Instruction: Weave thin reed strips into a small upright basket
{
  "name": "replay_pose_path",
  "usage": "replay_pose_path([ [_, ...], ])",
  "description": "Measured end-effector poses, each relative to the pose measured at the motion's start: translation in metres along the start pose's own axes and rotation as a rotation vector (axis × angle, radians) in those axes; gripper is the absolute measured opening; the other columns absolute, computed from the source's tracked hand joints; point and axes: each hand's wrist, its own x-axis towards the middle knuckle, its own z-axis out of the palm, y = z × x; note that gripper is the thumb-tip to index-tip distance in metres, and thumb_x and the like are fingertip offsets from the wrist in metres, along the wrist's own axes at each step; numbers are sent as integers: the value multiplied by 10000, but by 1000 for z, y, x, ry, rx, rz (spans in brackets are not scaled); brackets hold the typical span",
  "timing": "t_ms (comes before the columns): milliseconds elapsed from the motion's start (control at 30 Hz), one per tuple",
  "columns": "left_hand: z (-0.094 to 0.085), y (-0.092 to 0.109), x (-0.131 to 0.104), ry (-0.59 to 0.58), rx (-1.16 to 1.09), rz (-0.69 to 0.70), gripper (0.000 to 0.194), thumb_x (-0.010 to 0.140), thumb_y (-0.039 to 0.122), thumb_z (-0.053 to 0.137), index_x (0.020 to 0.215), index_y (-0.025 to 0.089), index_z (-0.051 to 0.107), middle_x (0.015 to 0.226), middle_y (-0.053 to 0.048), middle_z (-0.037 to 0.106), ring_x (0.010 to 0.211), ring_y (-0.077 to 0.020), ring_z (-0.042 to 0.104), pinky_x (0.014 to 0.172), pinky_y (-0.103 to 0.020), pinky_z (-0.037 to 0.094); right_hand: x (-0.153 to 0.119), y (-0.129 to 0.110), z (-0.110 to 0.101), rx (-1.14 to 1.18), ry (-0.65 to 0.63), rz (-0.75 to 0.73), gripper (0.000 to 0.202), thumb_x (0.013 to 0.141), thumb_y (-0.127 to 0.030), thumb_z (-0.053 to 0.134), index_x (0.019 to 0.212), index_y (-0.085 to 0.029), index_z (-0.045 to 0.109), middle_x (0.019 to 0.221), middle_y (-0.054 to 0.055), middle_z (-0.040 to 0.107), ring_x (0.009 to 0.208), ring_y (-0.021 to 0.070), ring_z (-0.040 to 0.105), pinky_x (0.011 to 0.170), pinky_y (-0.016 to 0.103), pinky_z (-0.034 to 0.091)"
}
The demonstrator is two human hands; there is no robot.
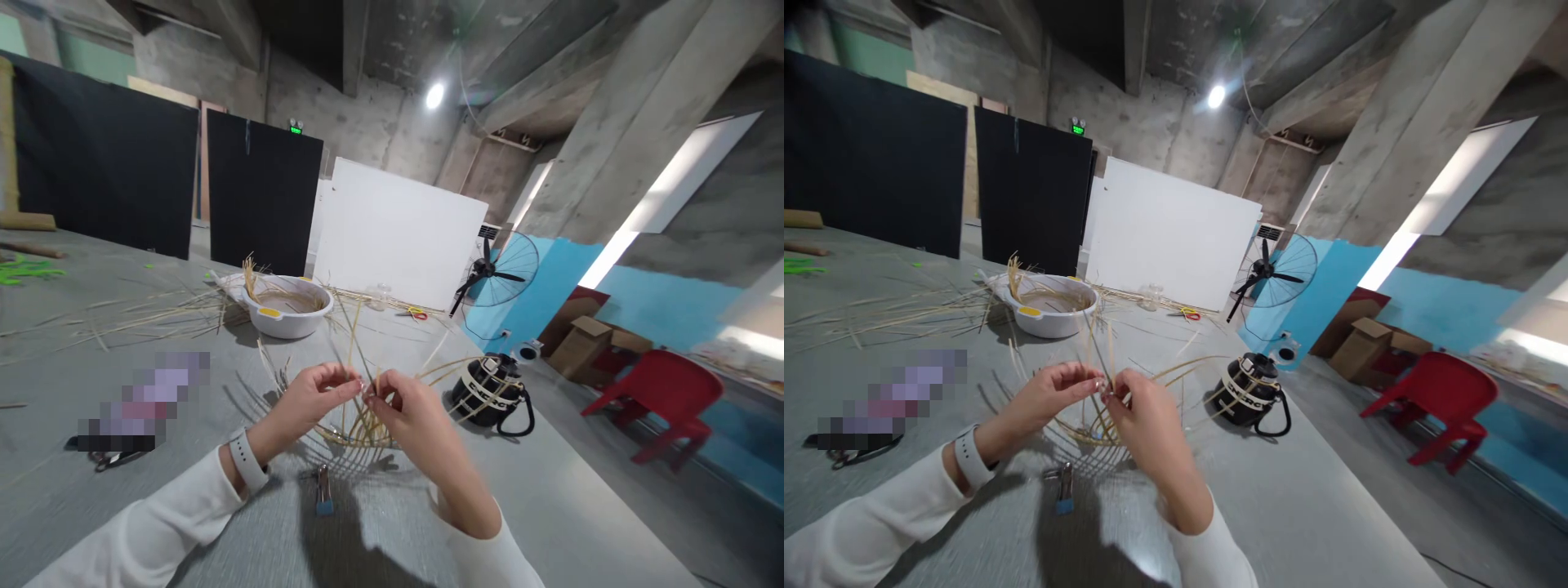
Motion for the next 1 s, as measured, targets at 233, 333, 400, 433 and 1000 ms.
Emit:
replay_pose_path([
  [233, -5, -2, -1, -136, 84, 9, 218, 792, 340, 607, 873, 149, 675, 838, -53, 699, 823, -179, 628, 771, -296, 471, 4, 9, -7, 175, 137, 30, 85, 799, -216, 535, 727, -177, 560, 653, -9, 587, 528, 111, 466, 504, 217, 325],
  [333, -5, -5, 0, -110, 37, -19, 222, 782, 350, 618, 819, 139, 675, 786, -57, 708, 779, -180, 645, 767, -310, 482, 5, 10, -7, 217, 135, 39, 89, 789, -212, 543, 709, -174, 554, 672, -4, 601, 535, 109, 468, 511, 217, 339],
  [400, -5, -5, 1, -93, -4, -53, 228, 773, 357, 628, 812, 137, 672, 780, -58, 711, 774, -179, 651, 777, -319, 484, 5, 11, -7, 229, 139, 48, 85, 787, -210, 539, 714, -171, 559, 672, -4, 597, 537, 108, 465, 510, 216, 339],
  [433, -6, -5, 1, -84, -38, -74, 229, 767, 360, 636, 813, 138, 669, 785, -58, 712, 779, -180, 654, 785, -324, 485, 6, 11, -7, 233, 142, 50, 85, 788, -210, 534, 720, -170, 564, 666, -5, 591, 538, 108, 462, 506, 215, 336],
  [1000, -30, 7, 1, -423, 23, -238, 348, 594, 206, 779, 928, 202, 684, 949, -44, 695, 911, -175, 624, 843, -314, 453, 7, 16, -6, 243, 140, 63, 94, 770, -210, 530, 692, -165, 556, 630, -14, 565, 533, 102, 436, 500, 215, 316],
])
